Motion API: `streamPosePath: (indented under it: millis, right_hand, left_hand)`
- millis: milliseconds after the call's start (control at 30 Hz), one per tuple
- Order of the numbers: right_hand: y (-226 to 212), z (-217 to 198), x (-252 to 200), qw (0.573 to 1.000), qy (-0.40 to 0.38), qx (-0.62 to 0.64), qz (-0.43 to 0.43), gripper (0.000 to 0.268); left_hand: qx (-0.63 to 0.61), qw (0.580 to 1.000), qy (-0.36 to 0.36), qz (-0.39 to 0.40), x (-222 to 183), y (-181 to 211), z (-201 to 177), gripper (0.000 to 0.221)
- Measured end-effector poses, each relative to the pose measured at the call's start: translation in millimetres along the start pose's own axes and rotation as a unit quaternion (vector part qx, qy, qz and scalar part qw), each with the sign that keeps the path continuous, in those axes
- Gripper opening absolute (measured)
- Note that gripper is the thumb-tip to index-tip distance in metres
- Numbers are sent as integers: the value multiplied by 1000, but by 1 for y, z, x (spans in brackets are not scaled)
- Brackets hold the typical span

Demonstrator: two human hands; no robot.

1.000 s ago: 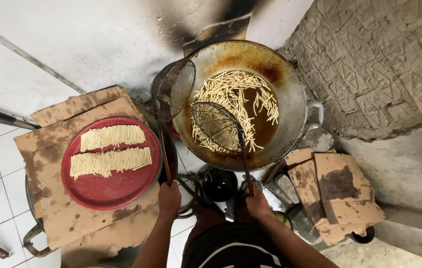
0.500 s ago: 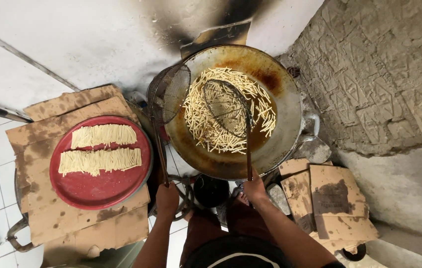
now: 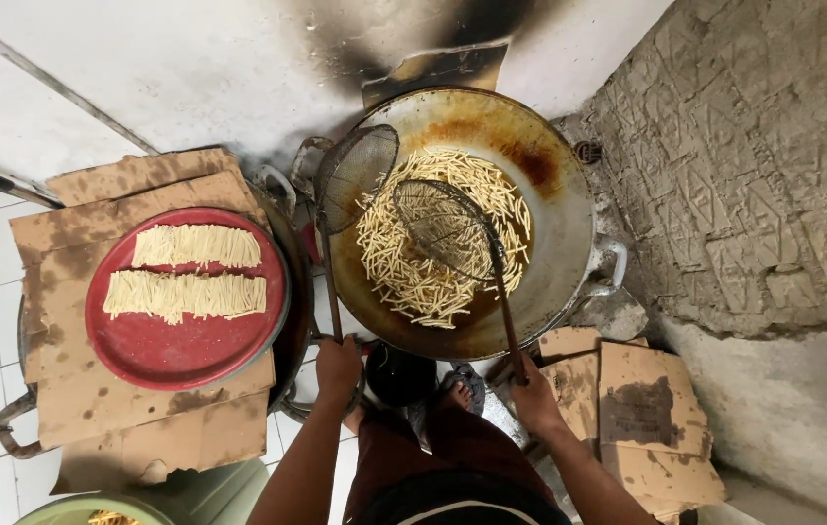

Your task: Frying a large batch of noodles in a wok using a metal strainer to stir and flip them.

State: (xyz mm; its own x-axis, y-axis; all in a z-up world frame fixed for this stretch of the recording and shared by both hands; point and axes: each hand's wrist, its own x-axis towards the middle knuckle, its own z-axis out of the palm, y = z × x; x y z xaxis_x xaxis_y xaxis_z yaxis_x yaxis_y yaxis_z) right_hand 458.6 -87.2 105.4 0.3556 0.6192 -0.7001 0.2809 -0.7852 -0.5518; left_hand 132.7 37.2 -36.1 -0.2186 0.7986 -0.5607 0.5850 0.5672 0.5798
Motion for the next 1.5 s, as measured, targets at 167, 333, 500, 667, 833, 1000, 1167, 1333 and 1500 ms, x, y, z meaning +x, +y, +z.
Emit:
streamPosePath:
  millis: [167,333,500,667,833,1000,1167,1333,1500]
  right_hand:
    - [-11,-33,8,999,50,-4,-11,73]
    - [-24,-41,69,996,85,0,-33,79]
    - [-27,-39,138,988,130,-60,-62,77]
    - [-19,-23,114,985,121,-114,-38,76]
    - [2,-26,70,989,96,-110,-15,80]
    - [-10,-31,74,987,122,-98,-23,77]
    - [-54,-31,153,990,113,-82,3,80]
    - [-70,-25,151,993,94,-62,25,78]
    - [-9,-23,111,985,123,-101,-61,75]
  left_hand:
    - [24,999,-3,-44,-4,15,15,50]
    - [14,1000,-3,-23,-29,32,7,49]
    - [-15,1000,1,-21,-43,43,-9,49]
    - [-13,1000,2,-18,-50,37,-14,49]
    - [19,999,1,-47,-51,15,-13,50]
    - [9,998,0,-62,-54,-7,-14,56]
    - [-25,988,-1,-150,-96,32,-37,45]
    - [-31,990,8,-141,-106,12,-44,45]
    - [-32,992,17,-124,-113,-1,-57,45]
